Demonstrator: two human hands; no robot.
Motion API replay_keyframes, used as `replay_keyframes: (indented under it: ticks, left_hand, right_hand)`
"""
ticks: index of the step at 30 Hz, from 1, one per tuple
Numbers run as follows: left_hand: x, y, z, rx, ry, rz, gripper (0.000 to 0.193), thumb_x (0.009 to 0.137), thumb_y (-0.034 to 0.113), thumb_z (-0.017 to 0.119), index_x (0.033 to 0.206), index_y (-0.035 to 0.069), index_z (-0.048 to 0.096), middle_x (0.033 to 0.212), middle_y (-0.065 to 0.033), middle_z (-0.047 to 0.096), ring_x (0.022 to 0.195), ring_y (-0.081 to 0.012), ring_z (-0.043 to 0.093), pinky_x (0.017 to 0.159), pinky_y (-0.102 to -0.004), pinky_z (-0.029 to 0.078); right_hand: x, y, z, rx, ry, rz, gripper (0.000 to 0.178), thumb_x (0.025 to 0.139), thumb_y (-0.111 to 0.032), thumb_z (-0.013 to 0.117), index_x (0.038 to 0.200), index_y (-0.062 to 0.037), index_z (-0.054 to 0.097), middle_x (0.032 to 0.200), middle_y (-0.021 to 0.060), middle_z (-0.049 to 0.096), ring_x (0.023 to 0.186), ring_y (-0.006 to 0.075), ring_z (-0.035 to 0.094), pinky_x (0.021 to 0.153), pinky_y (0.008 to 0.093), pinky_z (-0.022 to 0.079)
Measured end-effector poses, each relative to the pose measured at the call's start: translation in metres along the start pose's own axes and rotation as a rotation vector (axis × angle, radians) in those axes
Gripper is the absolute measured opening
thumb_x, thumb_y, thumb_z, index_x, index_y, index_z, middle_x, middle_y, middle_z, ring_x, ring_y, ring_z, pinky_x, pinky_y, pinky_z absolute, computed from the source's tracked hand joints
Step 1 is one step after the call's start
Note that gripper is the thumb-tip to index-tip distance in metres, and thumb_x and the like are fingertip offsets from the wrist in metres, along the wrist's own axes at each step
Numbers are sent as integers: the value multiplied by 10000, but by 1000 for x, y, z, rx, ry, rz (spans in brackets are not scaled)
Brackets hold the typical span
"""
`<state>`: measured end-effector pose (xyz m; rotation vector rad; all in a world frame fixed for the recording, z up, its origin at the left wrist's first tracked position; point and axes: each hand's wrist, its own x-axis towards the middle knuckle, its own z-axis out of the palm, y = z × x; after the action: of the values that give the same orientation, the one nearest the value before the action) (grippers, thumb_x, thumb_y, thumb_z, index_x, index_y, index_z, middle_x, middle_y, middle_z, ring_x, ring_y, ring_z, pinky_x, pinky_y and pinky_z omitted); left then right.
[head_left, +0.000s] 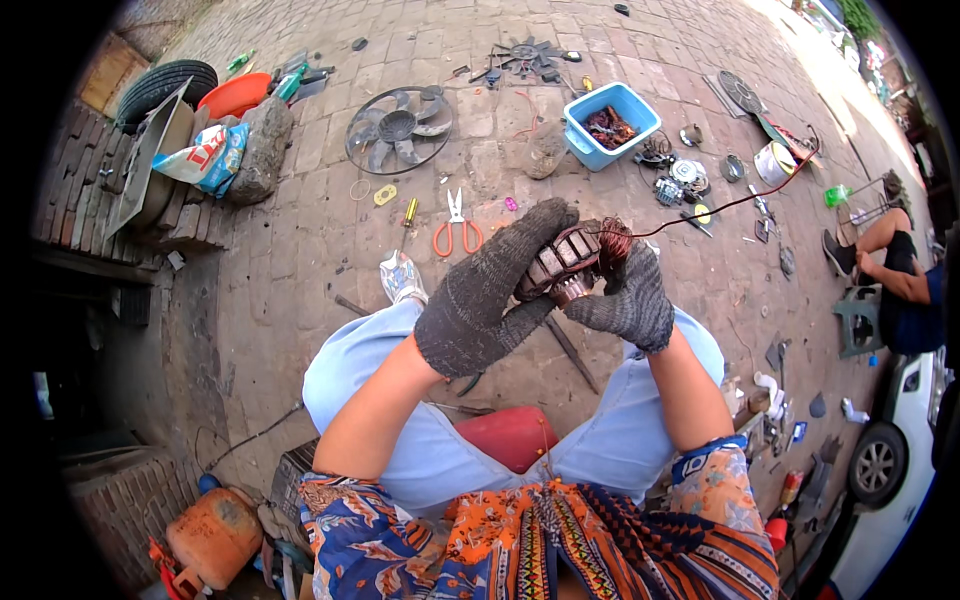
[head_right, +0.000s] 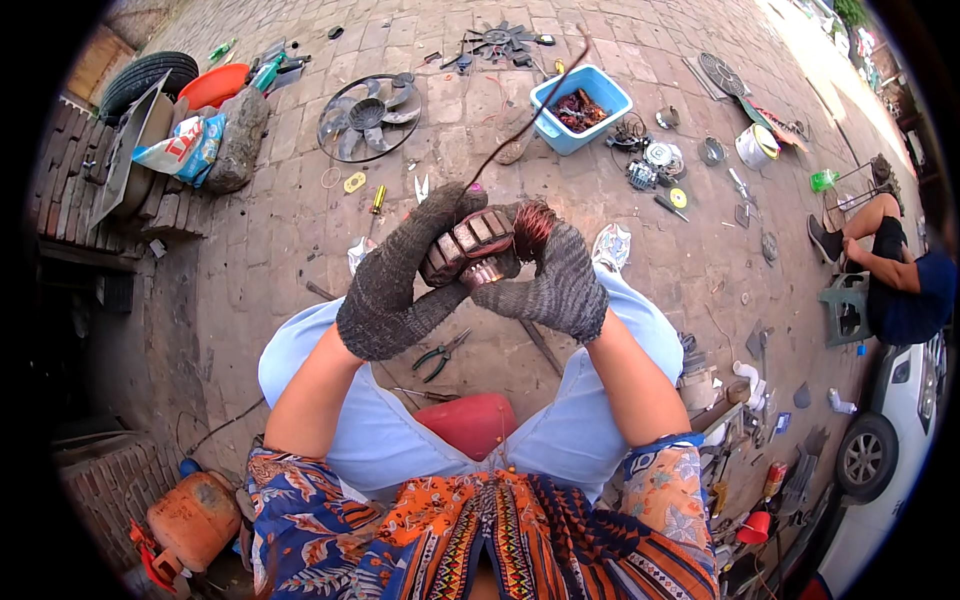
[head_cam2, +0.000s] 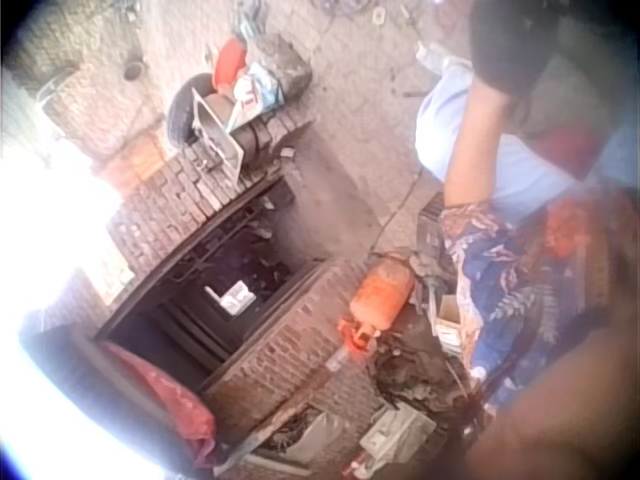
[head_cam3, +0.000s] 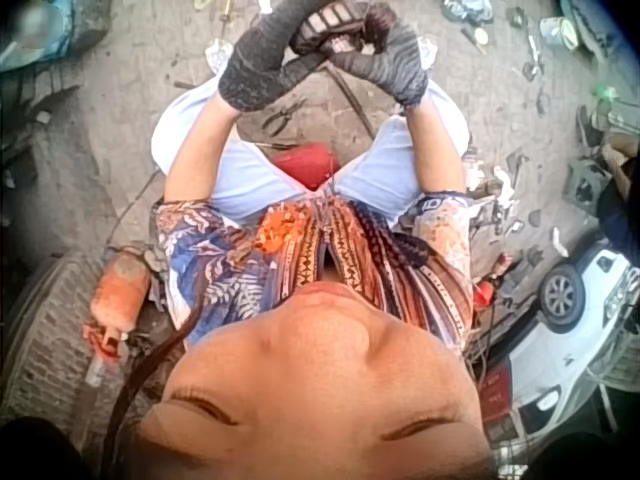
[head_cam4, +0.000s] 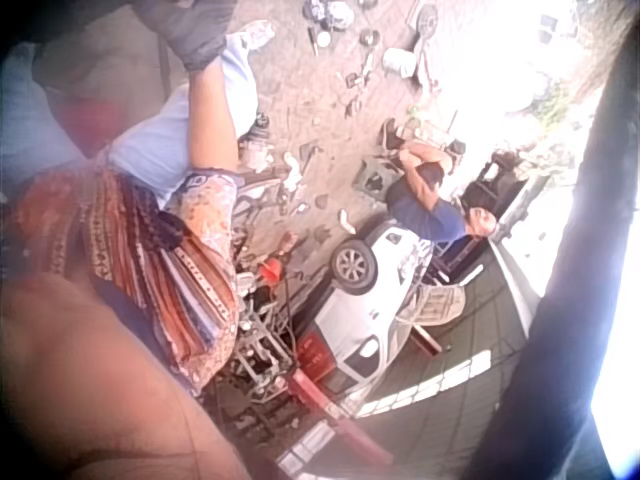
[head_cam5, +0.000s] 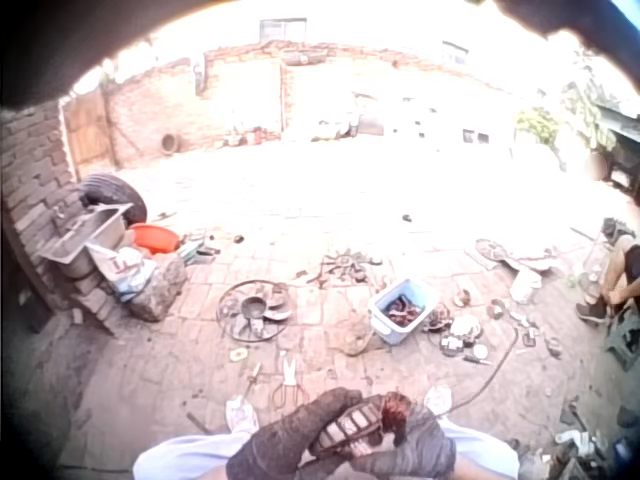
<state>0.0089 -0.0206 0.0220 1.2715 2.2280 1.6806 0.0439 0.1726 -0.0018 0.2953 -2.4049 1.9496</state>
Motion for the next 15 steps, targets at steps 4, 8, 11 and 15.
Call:
replay_keyframes:
  ticks: [4,8,11,15]
  left_hand:
    - [-2,-2,-1,50,1,3,651,772,44,628,1342,14,315,1307,-157,439,1183,-270,466,961,-342,393]
    - [-1,2,-2,64,-7,-29,662,760,37,629,1343,17,317,1298,-160,447,1179,-278,470,952,-342,401]
    - [-2,-1,-1,75,7,-14,674,751,34,634,1346,24,317,1288,-158,458,1172,-277,477,945,-342,409]
    - [-2,-3,-1,76,18,8,685,738,22,642,1344,33,323,1279,-152,468,1158,-274,490,936,-343,418]
  right_hand:
    - [0,3,-5,-51,-73,69,635,577,-142,796,1131,-22,510,1071,80,584,986,163,569,869,322,467]
    - [0,14,0,-24,-24,-8,518,592,-212,792,1025,-31,571,959,86,615,889,174,600,796,317,485]
    - [0,16,0,18,-20,-5,474,596,-254,794,974,-38,606,908,90,632,845,181,617,762,311,494]
    - [0,8,1,-55,-11,-3,513,585,-268,809,995,-39,603,932,90,628,861,183,610,785,311,485]
